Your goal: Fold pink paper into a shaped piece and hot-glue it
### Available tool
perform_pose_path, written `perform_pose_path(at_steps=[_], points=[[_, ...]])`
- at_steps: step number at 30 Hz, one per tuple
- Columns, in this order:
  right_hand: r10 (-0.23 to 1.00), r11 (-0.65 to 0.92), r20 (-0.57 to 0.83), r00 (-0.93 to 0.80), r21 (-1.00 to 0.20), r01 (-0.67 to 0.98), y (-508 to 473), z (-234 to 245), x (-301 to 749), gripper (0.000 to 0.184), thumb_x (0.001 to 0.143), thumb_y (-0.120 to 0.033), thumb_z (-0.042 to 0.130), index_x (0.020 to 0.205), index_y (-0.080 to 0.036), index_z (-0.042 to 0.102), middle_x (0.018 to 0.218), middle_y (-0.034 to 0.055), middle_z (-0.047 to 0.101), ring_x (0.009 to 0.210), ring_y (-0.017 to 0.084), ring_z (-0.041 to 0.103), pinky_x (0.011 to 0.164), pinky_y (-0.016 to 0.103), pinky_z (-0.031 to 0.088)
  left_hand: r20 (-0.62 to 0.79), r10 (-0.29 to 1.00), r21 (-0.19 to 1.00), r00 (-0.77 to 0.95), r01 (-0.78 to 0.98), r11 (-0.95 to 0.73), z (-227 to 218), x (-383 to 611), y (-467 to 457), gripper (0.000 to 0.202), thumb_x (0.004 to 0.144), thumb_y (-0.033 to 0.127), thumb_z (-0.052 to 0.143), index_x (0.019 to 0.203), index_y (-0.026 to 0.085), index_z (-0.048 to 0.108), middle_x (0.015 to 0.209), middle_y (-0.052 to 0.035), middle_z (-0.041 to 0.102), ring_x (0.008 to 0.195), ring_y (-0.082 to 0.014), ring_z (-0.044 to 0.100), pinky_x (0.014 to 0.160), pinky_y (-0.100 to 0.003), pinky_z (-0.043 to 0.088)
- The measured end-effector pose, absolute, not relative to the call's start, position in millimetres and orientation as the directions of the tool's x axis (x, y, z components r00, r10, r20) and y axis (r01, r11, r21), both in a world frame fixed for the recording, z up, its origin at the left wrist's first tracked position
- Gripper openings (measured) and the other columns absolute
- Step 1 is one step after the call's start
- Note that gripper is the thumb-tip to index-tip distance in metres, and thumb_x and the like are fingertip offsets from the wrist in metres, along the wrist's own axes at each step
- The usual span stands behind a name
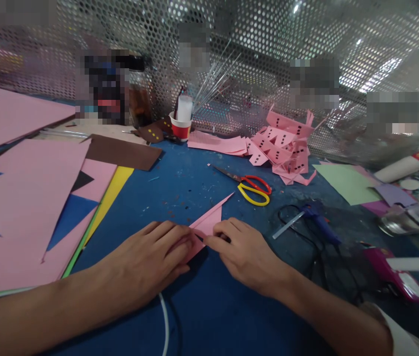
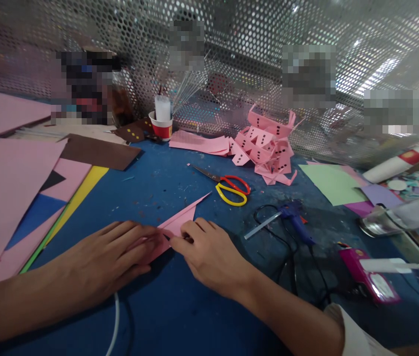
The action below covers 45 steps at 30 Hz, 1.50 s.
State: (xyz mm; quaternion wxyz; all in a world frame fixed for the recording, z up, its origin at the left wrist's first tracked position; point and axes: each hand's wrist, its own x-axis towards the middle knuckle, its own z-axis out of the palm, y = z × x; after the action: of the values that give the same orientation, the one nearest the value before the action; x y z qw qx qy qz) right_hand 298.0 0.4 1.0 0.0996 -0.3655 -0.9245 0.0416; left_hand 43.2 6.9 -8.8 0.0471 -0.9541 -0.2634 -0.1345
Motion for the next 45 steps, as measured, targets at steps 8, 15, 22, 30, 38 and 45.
perform_pose_path(at_steps=[8, 15, 22, 30, 38, 45], points=[[0.692, 0.722, 0.126, -0.711, -0.150, 0.676, 2.0, 1.4, 294.2, 0.034, 0.101, -0.012, 0.040, 0.127, -0.022, 0.059, 0.107, 0.0070, 0.060, 0.096, 0.021, 0.050, 0.082, 0.034, 0.044, 0.283, 0.487, -0.017, 0.826, 0.512, -0.859, -10.6, 42.6, 7.0, 0.026, 0.099, 0.030, 0.054, 0.122, 0.019, 0.058, 0.115, -0.0092, 0.066, 0.101, -0.0269, 0.060, 0.081, -0.042, 0.050], [0.689, 0.724, 0.111, -0.716, -0.130, 0.677, 3.4, 3.6, 291.4, 0.040, 0.101, -0.013, 0.042, 0.138, -0.024, 0.053, 0.105, 0.0071, 0.059, 0.093, 0.021, 0.049, 0.080, 0.035, 0.044, 0.275, 0.506, 0.004, 0.818, 0.525, -0.851, -14.0, 41.4, 7.0, 0.026, 0.099, 0.031, 0.053, 0.123, 0.020, 0.057, 0.117, -0.0091, 0.065, 0.103, -0.0267, 0.060, 0.083, -0.042, 0.050], [0.702, 0.711, 0.122, -0.702, -0.183, 0.679, 3.5, 4.4, 293.8, 0.033, 0.099, -0.009, 0.043, 0.124, -0.021, 0.061, 0.105, 0.0066, 0.060, 0.096, 0.020, 0.052, 0.084, 0.034, 0.046, 0.260, 0.511, -0.001, 0.819, 0.530, -0.848, -12.8, 41.4, 6.1, 0.025, 0.099, 0.032, 0.054, 0.121, 0.019, 0.057, 0.118, -0.0086, 0.065, 0.103, -0.0272, 0.059, 0.083, -0.043, 0.050], [0.690, 0.721, 0.165, -0.705, -0.241, 0.650, 2.7, 2.3, 302.5, 0.021, 0.098, -0.010, 0.044, 0.101, -0.017, 0.064, 0.105, 0.0072, 0.064, 0.099, 0.020, 0.055, 0.087, 0.034, 0.048, 0.239, 0.502, -0.017, 0.831, 0.521, -0.853, -10.5, 41.7, 6.2, 0.019, 0.099, 0.028, 0.053, 0.115, 0.019, 0.058, 0.118, -0.0102, 0.065, 0.103, -0.0282, 0.060, 0.080, -0.043, 0.050], [0.701, 0.712, 0.193, -0.687, -0.250, 0.656, 2.7, -1.0, 302.1, 0.027, 0.096, -0.008, 0.044, 0.114, -0.017, 0.062, 0.108, 0.0075, 0.064, 0.100, 0.021, 0.055, 0.088, 0.035, 0.048, 0.253, 0.495, -0.030, 0.831, 0.518, -0.855, -11.5, 41.9, 7.0, 0.021, 0.100, 0.028, 0.050, 0.117, 0.019, 0.057, 0.119, -0.0103, 0.065, 0.102, -0.0286, 0.060, 0.077, -0.044, 0.051], [0.706, 0.706, 0.199, -0.680, -0.270, 0.655, 2.7, 0.2, 302.3, 0.021, 0.096, -0.009, 0.045, 0.098, -0.017, 0.064, 0.104, 0.0070, 0.065, 0.097, 0.020, 0.057, 0.087, 0.034, 0.048, 0.249, 0.495, -0.021, 0.833, 0.515, -0.857, -10.2, 41.7, 6.4, 0.022, 0.100, 0.029, 0.052, 0.118, 0.019, 0.059, 0.118, -0.0108, 0.066, 0.105, -0.0284, 0.060, 0.081, -0.044, 0.051]])
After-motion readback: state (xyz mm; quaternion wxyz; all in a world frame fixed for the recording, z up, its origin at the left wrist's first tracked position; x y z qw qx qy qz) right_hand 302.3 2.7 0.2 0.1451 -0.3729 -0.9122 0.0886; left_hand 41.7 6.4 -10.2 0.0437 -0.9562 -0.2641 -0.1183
